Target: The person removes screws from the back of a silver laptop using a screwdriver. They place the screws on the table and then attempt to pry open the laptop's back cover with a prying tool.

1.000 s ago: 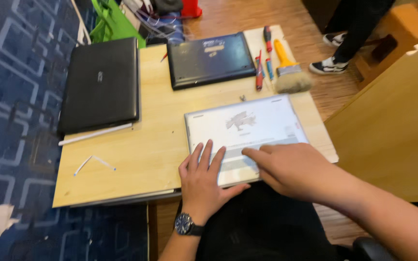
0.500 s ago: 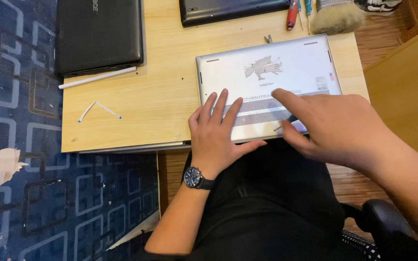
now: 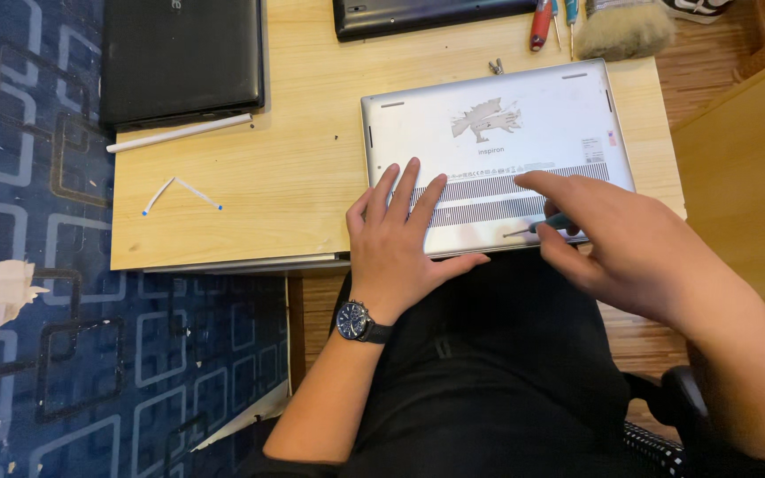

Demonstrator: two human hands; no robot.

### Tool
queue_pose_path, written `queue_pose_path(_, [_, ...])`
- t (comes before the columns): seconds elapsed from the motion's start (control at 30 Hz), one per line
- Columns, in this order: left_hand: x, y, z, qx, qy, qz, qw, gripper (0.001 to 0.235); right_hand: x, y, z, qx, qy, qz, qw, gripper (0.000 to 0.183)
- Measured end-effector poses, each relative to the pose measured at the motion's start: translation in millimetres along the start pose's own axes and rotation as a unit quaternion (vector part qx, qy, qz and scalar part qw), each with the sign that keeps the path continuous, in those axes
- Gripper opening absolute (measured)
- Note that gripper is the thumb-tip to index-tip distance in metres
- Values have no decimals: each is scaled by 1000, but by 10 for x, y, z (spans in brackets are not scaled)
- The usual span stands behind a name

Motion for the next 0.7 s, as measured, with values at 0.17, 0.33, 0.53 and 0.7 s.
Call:
queue_pose_path(0.17, [-2, -15, 4, 1, 2, 6, 1000, 98, 105, 38, 148, -72, -42, 126, 989, 50])
queue_pose_path(0.33, [-20, -53, 3, 5, 2, -12, 1000, 99, 195, 45, 229, -114, -66, 217, 967, 41])
queue_pose_path(0.53, [-130, -278, 201, 41, 54, 20, 998, 64, 264, 150, 320, -263, -41, 278, 923, 33])
queue_pose_path(0.7, [-155, -254, 364, 182, 78, 51, 979, 13, 288, 283, 381, -342, -43, 290, 893, 35])
Point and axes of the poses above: each hand's wrist, its own x-axis away from the middle knuckle, its own y-axis out of the palm, z = x × y, the point moved 5 cm from there along -x, towards the middle knuckle, and after that the axes turned 3 degrees about -x, right-handed, at the moved point
